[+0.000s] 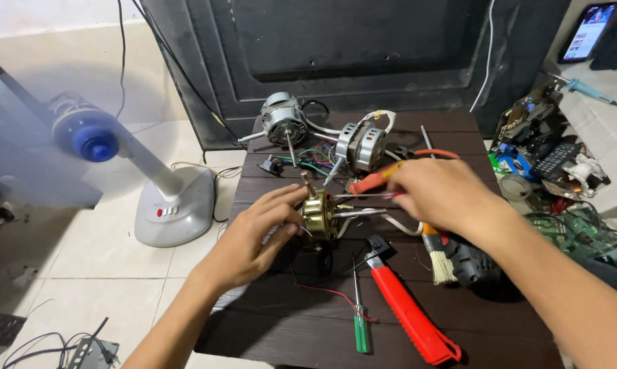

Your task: Wiring and assembling a transformer by stripping wires and making electrical connections using hand tools.

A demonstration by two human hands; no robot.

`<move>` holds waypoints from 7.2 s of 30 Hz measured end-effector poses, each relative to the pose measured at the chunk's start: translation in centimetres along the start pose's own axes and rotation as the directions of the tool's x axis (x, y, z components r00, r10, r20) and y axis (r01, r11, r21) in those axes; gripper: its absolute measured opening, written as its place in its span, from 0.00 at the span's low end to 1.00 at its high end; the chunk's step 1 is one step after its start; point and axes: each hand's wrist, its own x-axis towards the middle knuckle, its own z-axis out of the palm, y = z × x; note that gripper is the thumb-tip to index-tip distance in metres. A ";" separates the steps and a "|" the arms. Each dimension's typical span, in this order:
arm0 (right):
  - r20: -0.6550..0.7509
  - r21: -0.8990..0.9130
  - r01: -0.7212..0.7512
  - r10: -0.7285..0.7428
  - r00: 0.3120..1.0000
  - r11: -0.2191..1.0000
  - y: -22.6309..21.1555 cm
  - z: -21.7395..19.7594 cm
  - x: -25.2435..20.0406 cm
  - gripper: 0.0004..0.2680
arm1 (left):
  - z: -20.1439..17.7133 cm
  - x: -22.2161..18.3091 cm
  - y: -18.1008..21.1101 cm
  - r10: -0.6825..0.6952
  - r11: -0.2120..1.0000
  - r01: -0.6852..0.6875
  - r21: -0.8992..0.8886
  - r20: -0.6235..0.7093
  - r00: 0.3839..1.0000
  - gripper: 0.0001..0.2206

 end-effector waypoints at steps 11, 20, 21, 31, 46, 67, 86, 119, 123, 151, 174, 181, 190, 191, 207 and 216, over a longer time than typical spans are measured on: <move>-0.354 0.356 0.070 0.065 0.933 0.932 1.6 0.2 -9.9 0.06 | 2.8 -2.0 3.8 -0.032 0.895 0.125 0.428 -0.218 0.975 0.03; -0.262 0.645 0.059 0.148 0.954 0.762 -1.5 4.4 -11.6 0.06 | 3.7 -1.9 5.3 -0.110 0.853 0.301 0.426 -0.418 0.902 0.04; -0.223 0.686 0.041 0.156 0.962 0.726 -1.9 4.5 -11.4 0.07 | 3.3 -1.7 5.1 -0.147 0.905 0.308 0.294 -0.463 0.874 0.04; 0.072 0.640 -0.174 0.167 0.983 0.748 -6.4 5.1 -5.2 0.11 | 1.4 -0.9 -2.0 -0.124 0.926 0.070 -0.371 -0.124 0.984 0.08; -0.173 0.469 -0.037 0.133 0.976 0.882 -6.5 6.0 -1.5 0.11 | 4.9 -3.6 3.6 -0.363 0.931 0.354 -0.091 -0.344 0.866 0.07; -0.091 0.737 -0.159 0.329 0.940 0.657 -4.5 5.2 -7.3 0.08 | 1.8 0.0 4.1 -0.357 0.895 0.196 -0.401 -0.379 0.854 0.08; 0.006 0.835 -0.171 0.304 0.953 0.523 -3.6 6.8 -7.2 0.09 | 7.7 1.5 0.5 -0.205 0.885 -0.089 -0.457 -0.554 0.807 0.09; -0.628 -0.078 0.388 -0.348 0.696 0.918 -4.5 7.7 -6.9 0.13 | 7.6 1.6 -0.7 -0.216 0.877 -0.091 -0.472 -0.555 0.803 0.12; -0.580 0.444 0.334 -0.017 0.814 0.831 -5.9 5.8 -6.9 0.06 | 7.7 1.4 -0.8 -0.244 0.850 -0.096 -0.518 -0.549 0.799 0.11; -0.465 0.692 0.295 0.094 0.881 0.659 -4.9 6.1 -6.9 0.09 | 6.2 0.9 -0.9 -0.284 0.877 0.016 -0.481 -0.492 0.823 0.11; -0.430 0.632 0.194 0.131 0.893 0.750 -2.6 10.2 -7.1 0.14 | -3.4 2.9 1.8 -0.513 0.856 0.509 -0.090 -0.018 0.858 0.09; -0.456 0.591 0.099 0.230 0.860 0.801 -3.4 11.0 -7.3 0.13 | -3.2 3.2 1.4 -0.524 0.847 0.520 -0.110 -0.002 0.852 0.06; -0.340 0.575 -0.061 0.306 0.889 0.816 -2.7 12.0 -8.0 0.14 | -3.4 3.9 1.3 -0.564 0.814 0.571 -0.103 0.092 0.821 0.06; -0.336 0.563 -0.070 0.306 0.891 0.823 -2.6 12.0 -8.0 0.14 | -3.5 4.0 1.4 -0.579 0.803 0.587 -0.104 0.097 0.810 0.05; -0.303 0.592 -0.098 0.334 0.893 0.800 -3.6 11.4 -8.2 0.14 | -3.4 4.4 1.2 -0.618 0.765 0.633 -0.116 0.145 0.773 0.04; -0.344 0.610 -0.051 0.322 0.882 0.791 -4.0 11.2 -8.1 0.14 | -3.2 4.1 1.2 -0.566 0.806 0.570 -0.161 0.077 0.821 0.04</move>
